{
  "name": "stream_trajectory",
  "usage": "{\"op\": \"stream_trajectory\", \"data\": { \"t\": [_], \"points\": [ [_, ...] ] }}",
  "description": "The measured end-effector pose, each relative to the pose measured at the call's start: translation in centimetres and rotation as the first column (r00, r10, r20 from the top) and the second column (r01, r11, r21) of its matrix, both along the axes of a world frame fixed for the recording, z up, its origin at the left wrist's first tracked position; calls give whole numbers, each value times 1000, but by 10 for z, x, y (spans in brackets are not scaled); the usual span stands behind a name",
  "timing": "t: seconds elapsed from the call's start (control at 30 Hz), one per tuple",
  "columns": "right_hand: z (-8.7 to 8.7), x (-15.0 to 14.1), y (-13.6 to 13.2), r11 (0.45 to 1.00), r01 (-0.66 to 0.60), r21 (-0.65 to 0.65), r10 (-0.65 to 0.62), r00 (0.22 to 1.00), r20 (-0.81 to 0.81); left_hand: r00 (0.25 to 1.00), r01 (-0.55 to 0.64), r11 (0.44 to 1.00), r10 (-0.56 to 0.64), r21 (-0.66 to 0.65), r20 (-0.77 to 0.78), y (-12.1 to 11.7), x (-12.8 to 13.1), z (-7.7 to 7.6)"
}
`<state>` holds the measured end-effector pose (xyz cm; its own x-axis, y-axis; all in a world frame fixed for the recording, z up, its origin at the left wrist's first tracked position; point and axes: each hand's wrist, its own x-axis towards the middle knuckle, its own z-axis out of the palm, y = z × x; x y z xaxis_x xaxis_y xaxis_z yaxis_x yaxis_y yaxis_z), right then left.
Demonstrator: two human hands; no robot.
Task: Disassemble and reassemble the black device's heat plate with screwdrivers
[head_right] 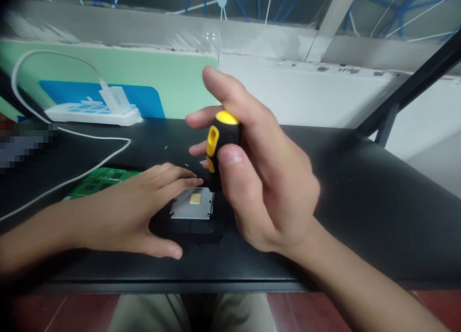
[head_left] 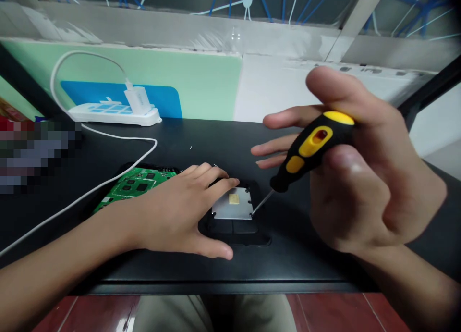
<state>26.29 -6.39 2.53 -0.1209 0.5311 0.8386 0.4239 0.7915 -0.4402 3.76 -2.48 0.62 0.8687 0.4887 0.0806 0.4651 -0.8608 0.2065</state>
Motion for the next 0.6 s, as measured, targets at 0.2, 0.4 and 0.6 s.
{"op": "stream_trajectory", "data": {
  "t": [0.2, 0.4, 0.6],
  "points": [
    [8, 6, -6, 995, 91, -31, -85, 983, 160, 1000, -12, 1000, 11, 9, 18, 0, 2, 0],
    [8, 13, -1, 987, 137, 83, -152, 968, 201, 1000, -6, 1000, 6, 9, 9, 0, 3, 0],
    [5, 11, -2, 967, 254, 22, -253, 947, 196, 1000, -6, 1000, 6, 15, 24, 0, 3, -1]
  ]
}}
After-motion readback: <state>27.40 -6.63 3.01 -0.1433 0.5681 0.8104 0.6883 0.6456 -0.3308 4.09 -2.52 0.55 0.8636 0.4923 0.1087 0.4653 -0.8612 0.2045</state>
